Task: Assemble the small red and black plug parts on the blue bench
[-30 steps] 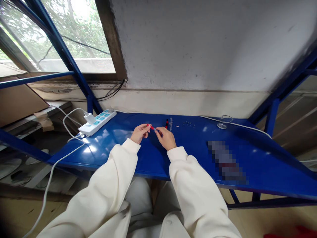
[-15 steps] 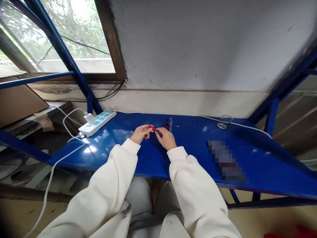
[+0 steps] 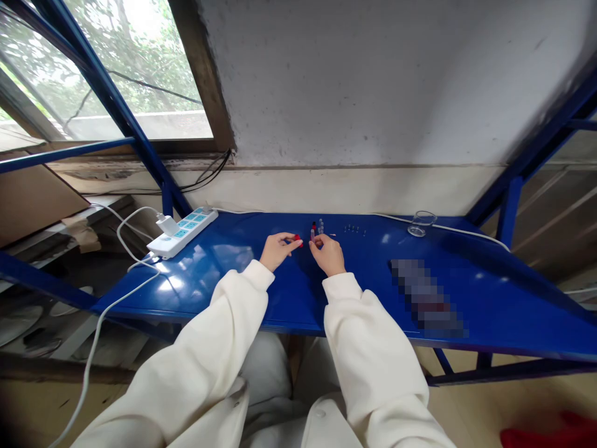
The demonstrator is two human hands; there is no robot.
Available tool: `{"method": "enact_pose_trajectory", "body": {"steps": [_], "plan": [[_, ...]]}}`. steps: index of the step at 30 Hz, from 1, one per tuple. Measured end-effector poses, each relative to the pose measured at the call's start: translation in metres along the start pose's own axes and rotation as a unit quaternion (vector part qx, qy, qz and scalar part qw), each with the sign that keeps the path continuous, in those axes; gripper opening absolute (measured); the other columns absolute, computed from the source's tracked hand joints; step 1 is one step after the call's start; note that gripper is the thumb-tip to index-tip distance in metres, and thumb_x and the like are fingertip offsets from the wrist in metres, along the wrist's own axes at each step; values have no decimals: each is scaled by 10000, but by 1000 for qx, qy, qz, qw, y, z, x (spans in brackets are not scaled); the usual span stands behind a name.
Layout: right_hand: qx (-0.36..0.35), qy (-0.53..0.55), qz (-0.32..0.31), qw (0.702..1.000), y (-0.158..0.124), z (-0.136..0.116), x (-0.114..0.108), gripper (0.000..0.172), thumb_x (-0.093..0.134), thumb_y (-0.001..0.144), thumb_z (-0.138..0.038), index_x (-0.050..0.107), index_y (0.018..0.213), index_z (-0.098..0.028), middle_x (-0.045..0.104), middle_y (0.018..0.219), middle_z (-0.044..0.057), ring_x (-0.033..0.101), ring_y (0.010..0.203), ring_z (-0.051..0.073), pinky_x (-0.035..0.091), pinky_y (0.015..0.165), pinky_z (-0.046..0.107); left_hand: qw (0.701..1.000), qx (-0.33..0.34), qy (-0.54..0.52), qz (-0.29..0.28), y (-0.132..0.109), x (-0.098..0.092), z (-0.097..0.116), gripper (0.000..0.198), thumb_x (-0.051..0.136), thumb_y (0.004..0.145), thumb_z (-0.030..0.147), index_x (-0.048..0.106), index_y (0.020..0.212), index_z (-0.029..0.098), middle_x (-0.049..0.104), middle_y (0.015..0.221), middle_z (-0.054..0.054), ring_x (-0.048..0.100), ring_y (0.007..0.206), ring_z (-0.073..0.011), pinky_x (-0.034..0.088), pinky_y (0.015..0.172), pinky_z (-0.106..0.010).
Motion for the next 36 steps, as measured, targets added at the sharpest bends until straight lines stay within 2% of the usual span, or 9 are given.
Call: {"method": "enact_pose_trajectory", "body": {"steps": [5, 13, 20, 23, 27, 31, 36], "plan": [[67, -69, -37, 995, -1, 22, -1, 154, 546, 720, -293, 635, 782, -183, 669, 798, 47, 606, 783, 172, 415, 662, 240, 982, 23, 183, -38, 7, 27, 6, 186, 659, 634, 328, 682, 733, 172, 668, 723, -29, 573, 624, -130, 456, 639, -264], [115, -139, -64, 982, -3, 27, 5, 217, 515, 756, -367, 647, 837, -214, 668, 840, 56, 606, 823, 193, 402, 624, 244, 961, 14, 276, -10, 10, 40, -1, 167, 629, 680, 290, 679, 786, 171, 651, 784, -40, 579, 706, -144, 447, 661, -253], [131, -192, -75, 970, -4, 33, 11, 256, 491, 771, -385, 647, 876, -211, 663, 866, 73, 605, 836, 203, 409, 638, 256, 924, 29, 382, -7, 9, 47, -8, 171, 613, 699, 328, 659, 757, 173, 619, 829, -51, 536, 804, -181, 414, 685, -271], [132, -192, -72, 970, -3, 35, 12, 255, 508, 759, -384, 649, 884, -211, 663, 866, 73, 607, 828, 198, 411, 636, 252, 918, 54, 394, 4, 4, 43, -1, 241, 646, 675, 353, 640, 833, 172, 600, 884, -69, 522, 829, -195, 405, 714, -293], [128, -189, -62, 972, -3, 36, 10, 255, 525, 745, -376, 654, 883, -203, 665, 848, 84, 610, 807, 203, 414, 624, 259, 908, 116, 401, 25, -9, 38, 16, 331, 640, 690, 306, 582, 993, 184, 576, 963, -75, 500, 881, -213, 389, 734, -319], [124, -184, -50, 974, -4, 33, 8, 242, 538, 739, -361, 660, 861, -191, 664, 827, 89, 614, 785, 196, 415, 625, 255, 893, 159, 420, -2, -21, 43, 22, 389, 581, 740, 267, 518, 1122, 223, 545, 1019, -75, 473, 917, -220, 367, 736, -327], [133, -185, -48, 972, -6, 32, 6, 246, 537, 733, -366, 667, 858, -197, 665, 839, 93, 615, 802, 207, 417, 636, 263, 886, 157, 436, -23, -26, 46, 18, 424, 519, 779, 239, 474, 1200, 263, 521, 1038, -79, 452, 931, -225, 348, 727, -335]]}}
Point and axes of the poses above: each hand's wrist, its own y-axis towards the middle knuckle, its own x-axis out of the palm, z = x × y, the point moved 8 cm from there along y, towards the middle knuckle
